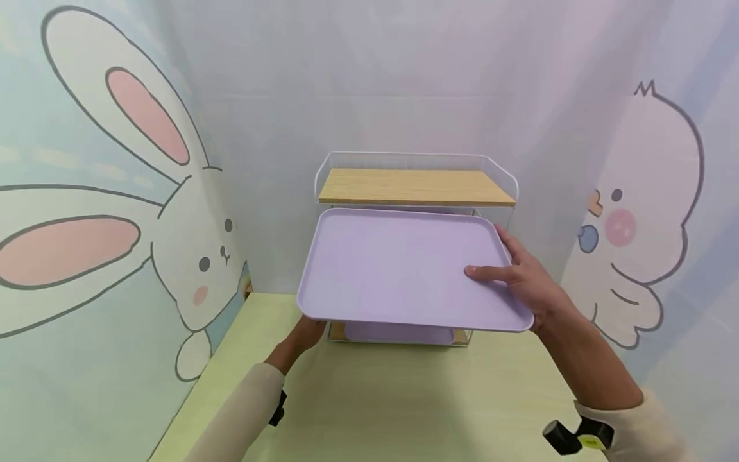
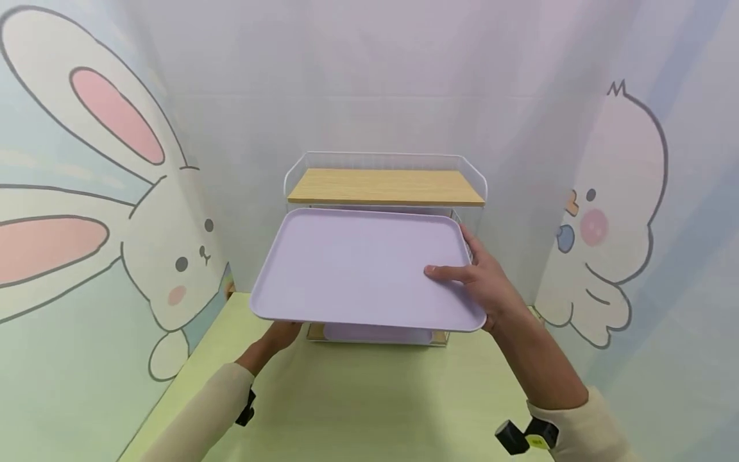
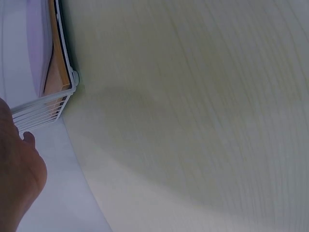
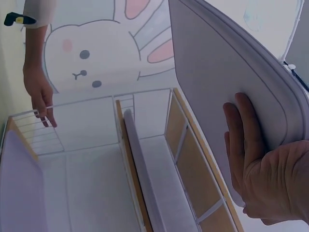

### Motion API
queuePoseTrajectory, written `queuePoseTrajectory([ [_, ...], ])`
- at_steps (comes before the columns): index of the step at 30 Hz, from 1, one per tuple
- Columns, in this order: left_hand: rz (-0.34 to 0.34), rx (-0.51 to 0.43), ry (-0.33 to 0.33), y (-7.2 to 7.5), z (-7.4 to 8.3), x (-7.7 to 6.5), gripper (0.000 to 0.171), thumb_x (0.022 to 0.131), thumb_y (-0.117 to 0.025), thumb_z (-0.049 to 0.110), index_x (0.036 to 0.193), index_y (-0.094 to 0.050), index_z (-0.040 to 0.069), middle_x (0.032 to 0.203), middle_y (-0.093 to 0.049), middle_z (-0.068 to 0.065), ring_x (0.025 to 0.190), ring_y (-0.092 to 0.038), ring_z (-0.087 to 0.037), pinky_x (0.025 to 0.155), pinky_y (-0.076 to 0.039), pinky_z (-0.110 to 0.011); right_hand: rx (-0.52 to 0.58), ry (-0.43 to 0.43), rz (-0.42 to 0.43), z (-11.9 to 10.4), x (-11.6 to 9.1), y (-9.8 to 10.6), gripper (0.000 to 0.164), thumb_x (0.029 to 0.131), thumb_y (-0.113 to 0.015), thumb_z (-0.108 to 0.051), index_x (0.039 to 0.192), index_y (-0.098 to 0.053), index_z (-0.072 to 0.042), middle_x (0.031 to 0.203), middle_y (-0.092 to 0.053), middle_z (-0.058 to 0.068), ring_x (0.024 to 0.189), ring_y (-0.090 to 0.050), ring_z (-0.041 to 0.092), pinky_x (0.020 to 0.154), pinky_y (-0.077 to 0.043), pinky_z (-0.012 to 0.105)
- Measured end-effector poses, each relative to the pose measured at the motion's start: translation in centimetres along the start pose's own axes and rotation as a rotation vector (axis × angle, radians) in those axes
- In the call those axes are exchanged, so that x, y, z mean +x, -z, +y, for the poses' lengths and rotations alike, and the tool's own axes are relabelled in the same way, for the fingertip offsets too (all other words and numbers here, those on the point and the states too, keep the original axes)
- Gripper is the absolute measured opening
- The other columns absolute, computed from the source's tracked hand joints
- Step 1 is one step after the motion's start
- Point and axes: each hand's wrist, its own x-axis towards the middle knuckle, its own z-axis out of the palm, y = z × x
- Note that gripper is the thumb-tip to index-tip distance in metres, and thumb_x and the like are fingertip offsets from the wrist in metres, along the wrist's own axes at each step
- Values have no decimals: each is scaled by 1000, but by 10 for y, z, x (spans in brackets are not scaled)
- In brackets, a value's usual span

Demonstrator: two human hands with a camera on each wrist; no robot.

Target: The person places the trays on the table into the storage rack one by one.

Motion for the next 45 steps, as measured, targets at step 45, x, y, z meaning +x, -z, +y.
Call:
queuePoseTrajectory([
  [45,-87,135,21,4,-3,3,61,122,-45,10,176,-21,-6,182,-26,-29,157,-48,-54,129,-44,-66,396,-161,198,-68,104,20,74,115,-45,-12,182,-23,-32,186,-30,-4,118,-68,8,89,-67,23],
])
